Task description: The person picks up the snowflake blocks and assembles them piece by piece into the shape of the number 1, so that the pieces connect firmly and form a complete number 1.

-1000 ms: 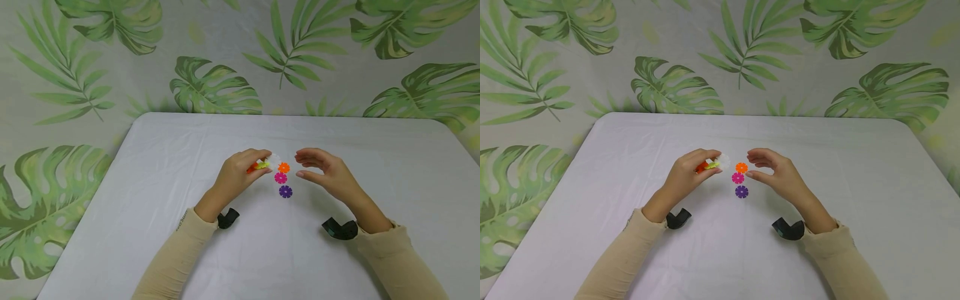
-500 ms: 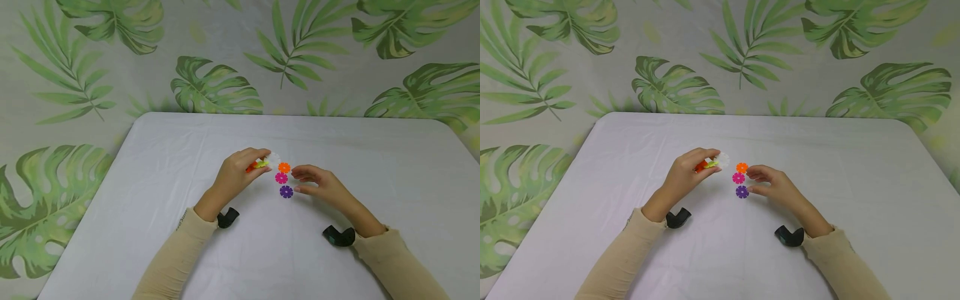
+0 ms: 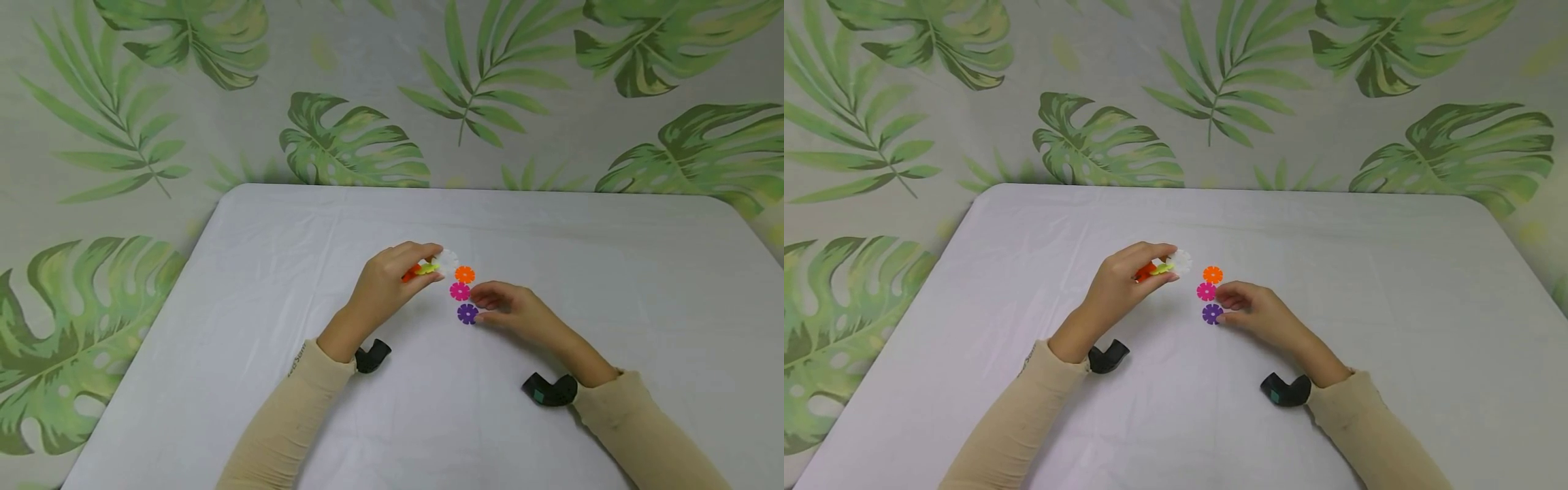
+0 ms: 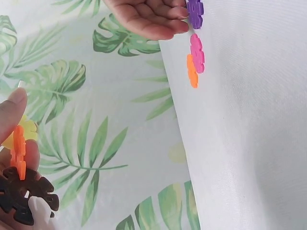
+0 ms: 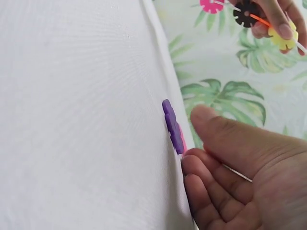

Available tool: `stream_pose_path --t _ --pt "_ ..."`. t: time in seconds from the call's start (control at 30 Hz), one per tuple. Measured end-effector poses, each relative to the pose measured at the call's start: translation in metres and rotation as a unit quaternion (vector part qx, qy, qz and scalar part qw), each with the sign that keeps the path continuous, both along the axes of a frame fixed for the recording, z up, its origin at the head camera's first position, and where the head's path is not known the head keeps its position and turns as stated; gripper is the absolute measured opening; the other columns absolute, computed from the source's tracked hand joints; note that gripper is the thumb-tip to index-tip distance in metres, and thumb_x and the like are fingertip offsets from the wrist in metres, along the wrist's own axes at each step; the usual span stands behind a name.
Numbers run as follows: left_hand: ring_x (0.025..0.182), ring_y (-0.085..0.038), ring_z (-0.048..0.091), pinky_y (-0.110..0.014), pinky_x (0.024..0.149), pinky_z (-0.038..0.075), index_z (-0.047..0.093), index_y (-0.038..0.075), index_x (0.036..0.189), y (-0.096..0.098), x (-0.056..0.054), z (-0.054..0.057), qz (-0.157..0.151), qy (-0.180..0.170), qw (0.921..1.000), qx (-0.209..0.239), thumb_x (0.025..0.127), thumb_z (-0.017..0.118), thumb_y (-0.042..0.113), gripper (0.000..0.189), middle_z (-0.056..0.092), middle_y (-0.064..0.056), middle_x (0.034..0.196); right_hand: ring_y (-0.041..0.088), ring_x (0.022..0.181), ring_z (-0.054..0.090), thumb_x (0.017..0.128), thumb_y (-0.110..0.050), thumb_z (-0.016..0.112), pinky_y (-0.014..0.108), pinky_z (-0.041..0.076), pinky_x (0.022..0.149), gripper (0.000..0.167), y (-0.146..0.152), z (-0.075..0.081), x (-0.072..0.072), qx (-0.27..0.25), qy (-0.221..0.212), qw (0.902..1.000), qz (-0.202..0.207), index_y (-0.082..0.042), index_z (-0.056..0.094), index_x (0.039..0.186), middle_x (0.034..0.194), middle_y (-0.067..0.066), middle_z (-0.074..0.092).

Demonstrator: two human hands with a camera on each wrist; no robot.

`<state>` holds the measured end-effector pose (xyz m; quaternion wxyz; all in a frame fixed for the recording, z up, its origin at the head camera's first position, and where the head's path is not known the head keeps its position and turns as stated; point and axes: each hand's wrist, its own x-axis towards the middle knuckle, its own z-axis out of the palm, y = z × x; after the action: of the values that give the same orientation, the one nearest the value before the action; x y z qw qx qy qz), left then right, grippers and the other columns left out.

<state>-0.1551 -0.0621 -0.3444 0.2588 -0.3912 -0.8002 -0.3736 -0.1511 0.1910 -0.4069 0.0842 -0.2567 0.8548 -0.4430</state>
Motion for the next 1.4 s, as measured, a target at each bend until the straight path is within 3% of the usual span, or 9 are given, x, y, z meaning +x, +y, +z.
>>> stream_pose_path --t 0.47,0.77,1.1,1.4 --pt "0.085 -0.012 0.059 -0.016 0.076 0.044 0.063 0.003 0.107 -0.001 0.0 -0.001 0.001 -0.003 1.0 -0.004 0.074 0.074 0.015 0.037 0.065 -0.005 0.096 0.013 0.093 0.052 0.077 -0.014 0.072 0.026 0.045 0.081 0.031 -0.004 -0.004 0.001 0.044 0.025 0.9987 0.006 -0.011 0.064 0.108 0.102 -0.002 0.056" --pt "0.085 -0.012 0.058 -0.016 0.076 0.044 0.063 0.003 0.107 -0.001 0.0 -0.001 0.001 -0.003 1.0 -0.001 0.074 0.074 0.016 0.036 0.065 -0.005 0.095 0.018 0.071 0.048 0.078 -0.009 0.071 0.023 0.042 0.058 0.026 -0.007 -0.001 0.003 0.033 0.008 0.9994 -0.005 -0.016 0.057 0.099 0.077 0.0 0.051" --pt "0.084 -0.012 0.059 -0.017 0.075 0.044 0.063 0.004 0.106 0.0 0.0 0.0 0.002 0.002 1.0 -0.002 0.074 0.075 0.015 0.036 0.065 -0.005 0.096 0.014 0.083 0.057 0.082 -0.008 0.065 0.026 0.048 0.075 0.014 -0.004 0.018 0.004 -0.002 -0.011 0.9994 -0.033 -0.011 0.061 0.096 0.091 0.001 0.062" --pt "0.085 -0.012 0.059 -0.016 0.076 0.044 0.064 0.004 0.107 0.0 0.0 -0.001 0.002 -0.001 1.0 -0.005 0.074 0.075 0.016 0.037 0.065 -0.005 0.096 0.013 0.08 0.059 0.081 -0.005 0.066 0.02 0.048 0.074 0.019 -0.001 0.04 0.001 -0.021 0.064 0.9968 -0.042 -0.006 0.061 0.098 0.09 0.002 0.063"
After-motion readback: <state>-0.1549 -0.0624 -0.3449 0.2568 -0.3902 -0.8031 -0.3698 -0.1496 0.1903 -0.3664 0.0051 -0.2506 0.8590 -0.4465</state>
